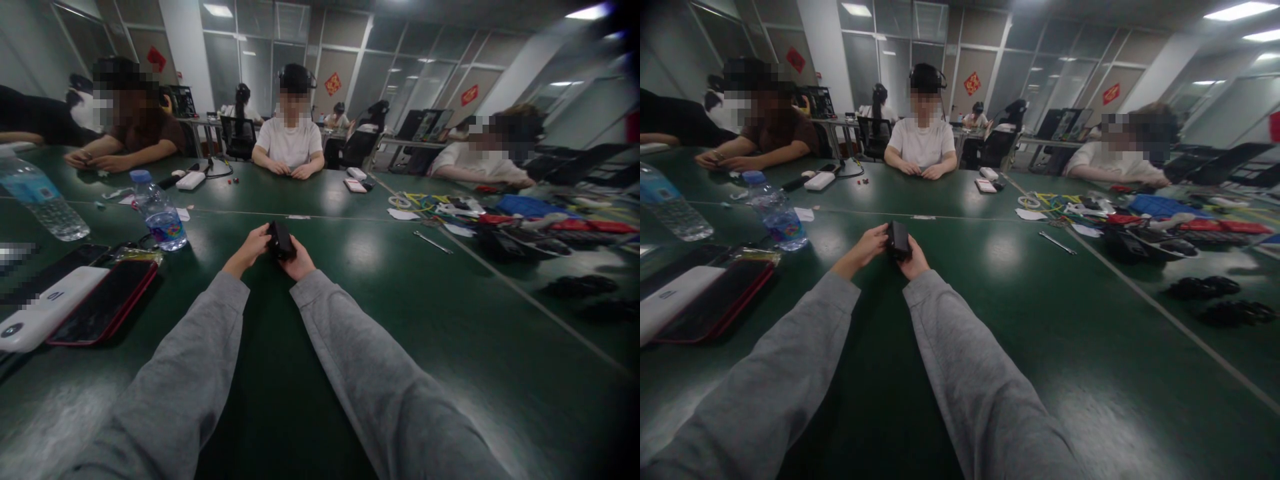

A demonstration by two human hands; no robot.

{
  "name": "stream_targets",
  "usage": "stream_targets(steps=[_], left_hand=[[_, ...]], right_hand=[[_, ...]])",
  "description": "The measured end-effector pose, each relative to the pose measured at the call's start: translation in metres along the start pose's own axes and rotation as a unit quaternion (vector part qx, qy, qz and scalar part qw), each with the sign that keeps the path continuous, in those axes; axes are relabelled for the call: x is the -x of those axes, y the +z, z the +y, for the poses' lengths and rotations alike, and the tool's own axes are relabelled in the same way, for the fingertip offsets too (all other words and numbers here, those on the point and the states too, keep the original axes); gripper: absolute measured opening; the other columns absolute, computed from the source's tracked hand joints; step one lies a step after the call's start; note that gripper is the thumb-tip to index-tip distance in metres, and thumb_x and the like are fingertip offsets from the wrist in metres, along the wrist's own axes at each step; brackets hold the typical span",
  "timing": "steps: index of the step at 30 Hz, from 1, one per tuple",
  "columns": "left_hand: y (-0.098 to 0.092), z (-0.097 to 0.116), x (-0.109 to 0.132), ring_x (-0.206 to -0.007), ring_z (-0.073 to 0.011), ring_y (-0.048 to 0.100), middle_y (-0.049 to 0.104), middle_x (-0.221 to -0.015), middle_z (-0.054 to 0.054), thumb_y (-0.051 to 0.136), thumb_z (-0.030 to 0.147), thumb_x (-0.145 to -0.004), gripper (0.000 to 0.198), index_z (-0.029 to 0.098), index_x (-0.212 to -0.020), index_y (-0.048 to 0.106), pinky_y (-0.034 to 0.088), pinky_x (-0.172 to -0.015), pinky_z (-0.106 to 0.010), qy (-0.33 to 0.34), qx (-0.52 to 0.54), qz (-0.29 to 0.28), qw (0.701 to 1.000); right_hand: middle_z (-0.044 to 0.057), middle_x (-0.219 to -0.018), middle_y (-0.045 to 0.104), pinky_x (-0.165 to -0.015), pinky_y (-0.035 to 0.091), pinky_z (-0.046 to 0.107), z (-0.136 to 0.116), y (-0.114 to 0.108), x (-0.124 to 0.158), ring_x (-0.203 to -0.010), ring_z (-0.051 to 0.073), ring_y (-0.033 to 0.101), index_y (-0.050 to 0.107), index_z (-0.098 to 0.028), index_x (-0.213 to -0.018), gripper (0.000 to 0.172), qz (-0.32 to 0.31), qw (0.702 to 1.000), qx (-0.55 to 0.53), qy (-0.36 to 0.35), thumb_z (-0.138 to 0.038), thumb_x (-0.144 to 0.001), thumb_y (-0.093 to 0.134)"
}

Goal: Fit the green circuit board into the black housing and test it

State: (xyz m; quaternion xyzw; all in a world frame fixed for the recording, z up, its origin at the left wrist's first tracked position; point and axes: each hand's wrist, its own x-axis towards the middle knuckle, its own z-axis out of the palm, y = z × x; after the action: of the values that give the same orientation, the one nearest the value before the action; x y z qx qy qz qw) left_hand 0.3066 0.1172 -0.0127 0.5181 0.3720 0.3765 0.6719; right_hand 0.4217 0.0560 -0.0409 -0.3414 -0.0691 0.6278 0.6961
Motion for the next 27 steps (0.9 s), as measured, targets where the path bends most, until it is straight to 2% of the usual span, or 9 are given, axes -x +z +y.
stream_targets(steps=[4, 9, 19, 24, 27], left_hand=[[0.005, 0.005, 0.003, -0.083, -0.0156, 0.063, 0.067, -0.111, -0.010, 0.057, -0.003, -0.073, 0.062, 0.014, -0.132, 0.056, 0.050, -0.076, -0.028, 0.025, -0.032, 0.026, 0.999], [0.007, 0.010, 0.009, -0.087, -0.0190, 0.064, 0.067, -0.109, -0.012, 0.064, 0.000, -0.072, 0.055, 0.014, -0.125, 0.061, 0.052, -0.082, -0.035, 0.045, -0.041, 0.032, 0.998], [0.002, 0.006, 0.007, -0.079, -0.0175, 0.063, 0.067, -0.099, -0.009, 0.070, 0.011, -0.073, 0.040, 0.017, -0.111, 0.063, 0.053, -0.072, -0.032, 0.090, -0.079, 0.017, 0.993], [-0.002, -0.002, -0.002, -0.091, -0.0197, 0.064, 0.068, -0.098, -0.009, 0.071, 0.011, -0.071, 0.024, 0.017, -0.093, 0.069, 0.052, -0.081, -0.032, 0.123, -0.089, 0.016, 0.988], [-0.003, -0.004, -0.005, -0.095, -0.0207, 0.063, 0.069, -0.098, -0.008, 0.072, 0.012, -0.069, 0.022, 0.018, -0.091, 0.072, 0.051, -0.084, -0.032, 0.133, -0.096, 0.014, 0.986]], right_hand=[[0.001, -0.078, 0.069, -0.066, 0.056, 0.029, -0.002, -0.001, 0.000, -0.074, 0.016, 0.065, 0.063, -0.022, -0.094, 0.022, -0.001, 1.000, -0.018, 0.019, -0.034, -0.097, 0.045], [0.003, -0.082, 0.070, -0.072, 0.059, 0.034, -0.002, -0.002, -0.001, -0.080, 0.018, 0.066, 0.062, -0.021, -0.096, 0.026, -0.017, 0.999, -0.033, 0.026, -0.034, -0.098, 0.040], [0.003, -0.082, 0.070, -0.070, 0.060, 0.032, -0.003, -0.001, 0.001, -0.079, 0.017, 0.066, 0.062, -0.019, -0.093, 0.026, -0.030, 0.998, -0.050, 0.026, -0.030, -0.098, 0.039], [0.004, -0.083, 0.070, -0.074, 0.060, 0.037, -0.003, -0.001, 0.002, -0.081, 0.018, 0.067, 0.062, -0.020, -0.095, 0.025, -0.037, 0.998, -0.052, 0.024, -0.029, -0.097, 0.039], [0.004, -0.083, 0.070, -0.075, 0.060, 0.039, -0.003, -0.002, 0.001, -0.081, 0.019, 0.067, 0.062, -0.020, -0.095, 0.023, -0.035, 0.998, -0.048, 0.019, -0.028, -0.096, 0.040]])
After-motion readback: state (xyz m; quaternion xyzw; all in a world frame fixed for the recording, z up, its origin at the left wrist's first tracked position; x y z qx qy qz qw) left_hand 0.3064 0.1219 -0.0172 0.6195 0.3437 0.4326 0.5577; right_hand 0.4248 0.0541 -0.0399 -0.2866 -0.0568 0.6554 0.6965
